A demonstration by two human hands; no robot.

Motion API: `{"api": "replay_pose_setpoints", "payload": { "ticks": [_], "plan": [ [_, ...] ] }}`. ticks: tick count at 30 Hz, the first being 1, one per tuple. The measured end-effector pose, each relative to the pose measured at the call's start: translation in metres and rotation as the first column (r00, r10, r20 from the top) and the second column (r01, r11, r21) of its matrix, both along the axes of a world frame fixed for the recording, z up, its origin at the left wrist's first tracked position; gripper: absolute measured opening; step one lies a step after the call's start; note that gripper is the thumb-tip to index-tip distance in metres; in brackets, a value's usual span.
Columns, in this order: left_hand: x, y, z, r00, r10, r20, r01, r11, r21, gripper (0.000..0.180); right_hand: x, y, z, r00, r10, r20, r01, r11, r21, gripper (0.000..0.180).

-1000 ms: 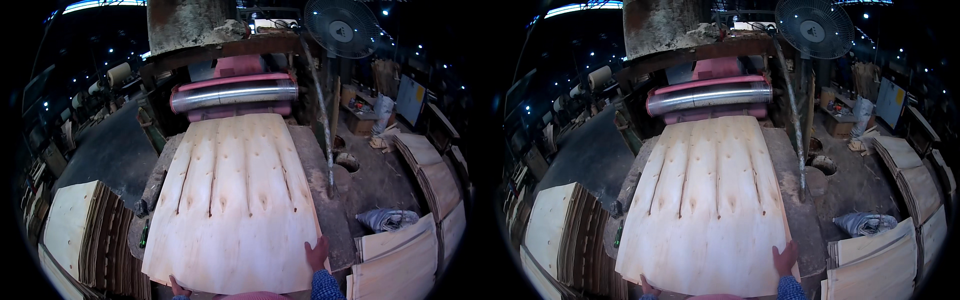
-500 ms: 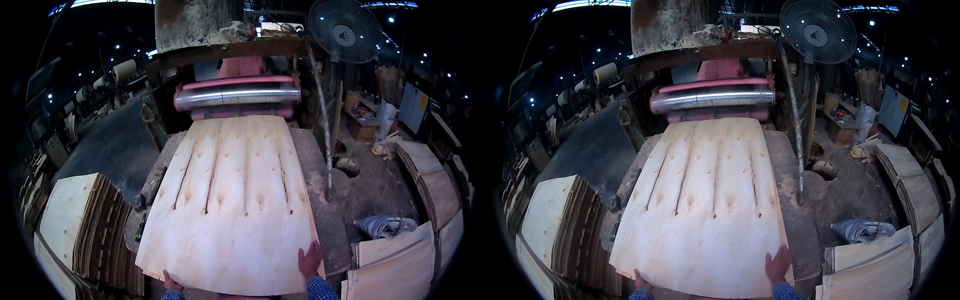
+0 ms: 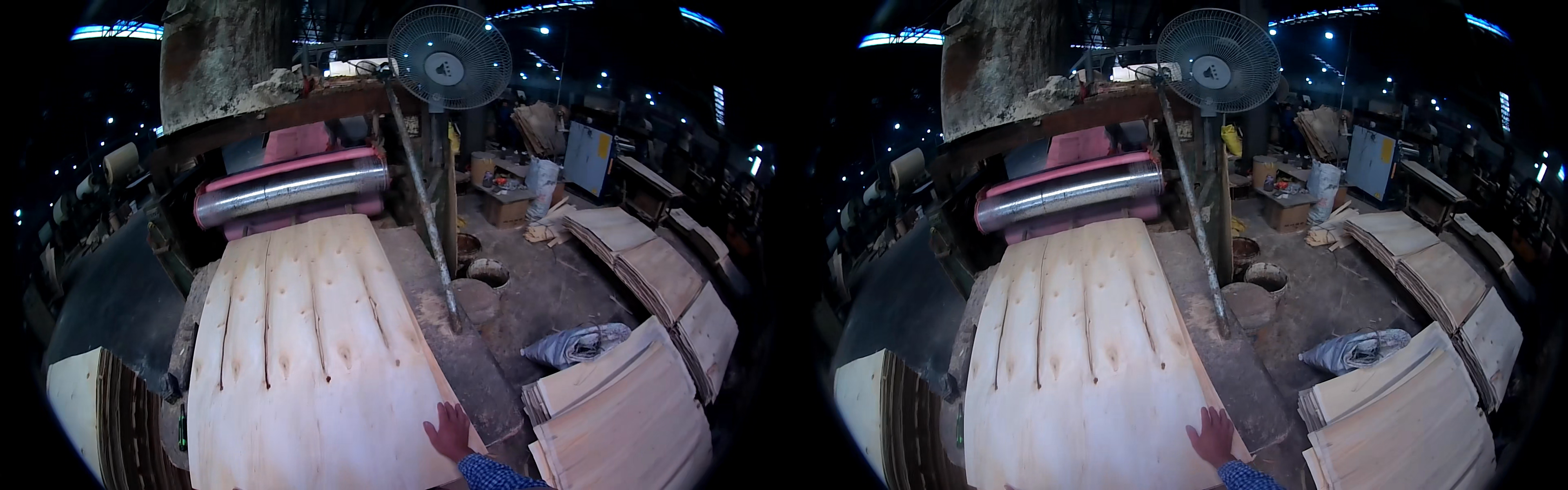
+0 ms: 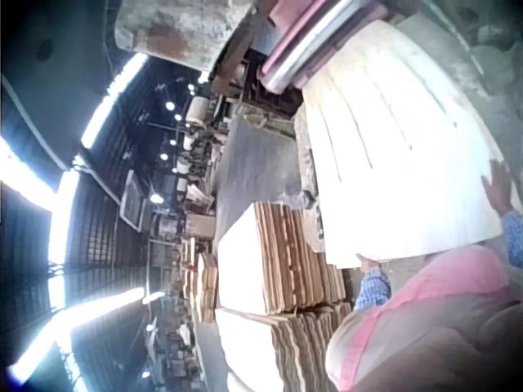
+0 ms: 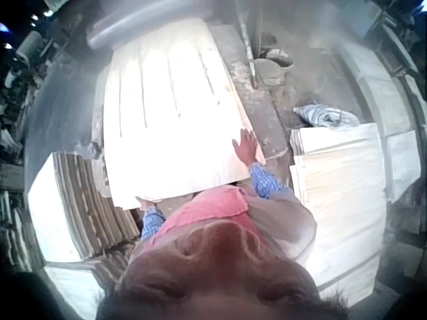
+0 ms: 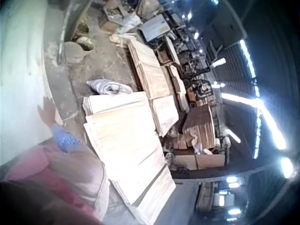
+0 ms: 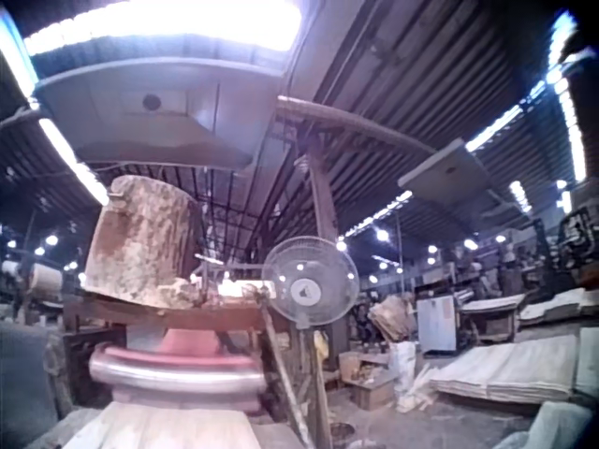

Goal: The person feeds wood veneer sheets through a motorized glue-applying roller, aligns them, and stacks them onto a large pallet.

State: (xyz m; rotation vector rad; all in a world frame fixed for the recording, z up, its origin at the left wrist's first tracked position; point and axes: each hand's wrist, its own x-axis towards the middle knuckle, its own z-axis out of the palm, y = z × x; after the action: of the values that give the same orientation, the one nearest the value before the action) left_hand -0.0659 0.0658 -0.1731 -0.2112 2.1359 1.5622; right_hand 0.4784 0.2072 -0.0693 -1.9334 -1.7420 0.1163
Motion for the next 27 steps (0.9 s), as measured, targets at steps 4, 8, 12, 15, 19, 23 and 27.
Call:
{"api": "replay_pose_setpoints", "payload": {
  "ticks": [4, 8, 12, 15, 19, 23, 27],
  "plan": [
    [-0.021, -0.009, -0.023, 1.0, -0.004, 0.02, 0.003, 0.999, 0.04, 0.101, -0.003, -0.002, -0.002, 1.0, -0.006, 0.01, 0.006, 1.0, -0.006, 0.063],
    [-0.041, -0.015, -0.051, 0.996, -0.072, 0.045, 0.074, 0.996, -0.058, 0.101, -0.005, -0.001, -0.004, 1.0, -0.006, 0.001, 0.006, 1.0, -0.021, 0.064],
    [-0.042, -0.016, -0.056, 0.994, -0.022, -0.105, 0.004, 0.986, -0.169, 0.096, -0.005, -0.001, -0.004, 1.0, 0.002, -0.011, -0.002, 0.999, -0.032, 0.064],
    [-0.054, -0.022, -0.064, 0.999, -0.037, -0.037, 0.033, 0.993, -0.11, 0.093, -0.006, -0.001, -0.006, 1.0, 0.012, -0.012, -0.012, 0.999, -0.046, 0.064],
    [-0.006, -0.005, -0.008, 0.999, 0.031, 0.037, -0.033, 0.997, 0.063, 0.09, -0.002, -0.003, -0.002, 1.0, 0.003, -0.014, -0.004, 0.998, -0.068, 0.065],
    [-0.009, -0.01, -0.005, 0.997, 0.0, 0.079, -0.007, 0.996, 0.086, 0.09, -0.003, -0.003, 0.004, 0.999, 0.004, -0.035, -0.007, 0.997, -0.081, 0.064],
    [-0.018, -0.011, -0.012, 0.987, 0.007, 0.161, -0.05, 0.964, 0.262, 0.093, -0.005, -0.001, -0.002, 1.0, -0.008, -0.002, 0.008, 0.999, -0.051, 0.064]
  ]
}}
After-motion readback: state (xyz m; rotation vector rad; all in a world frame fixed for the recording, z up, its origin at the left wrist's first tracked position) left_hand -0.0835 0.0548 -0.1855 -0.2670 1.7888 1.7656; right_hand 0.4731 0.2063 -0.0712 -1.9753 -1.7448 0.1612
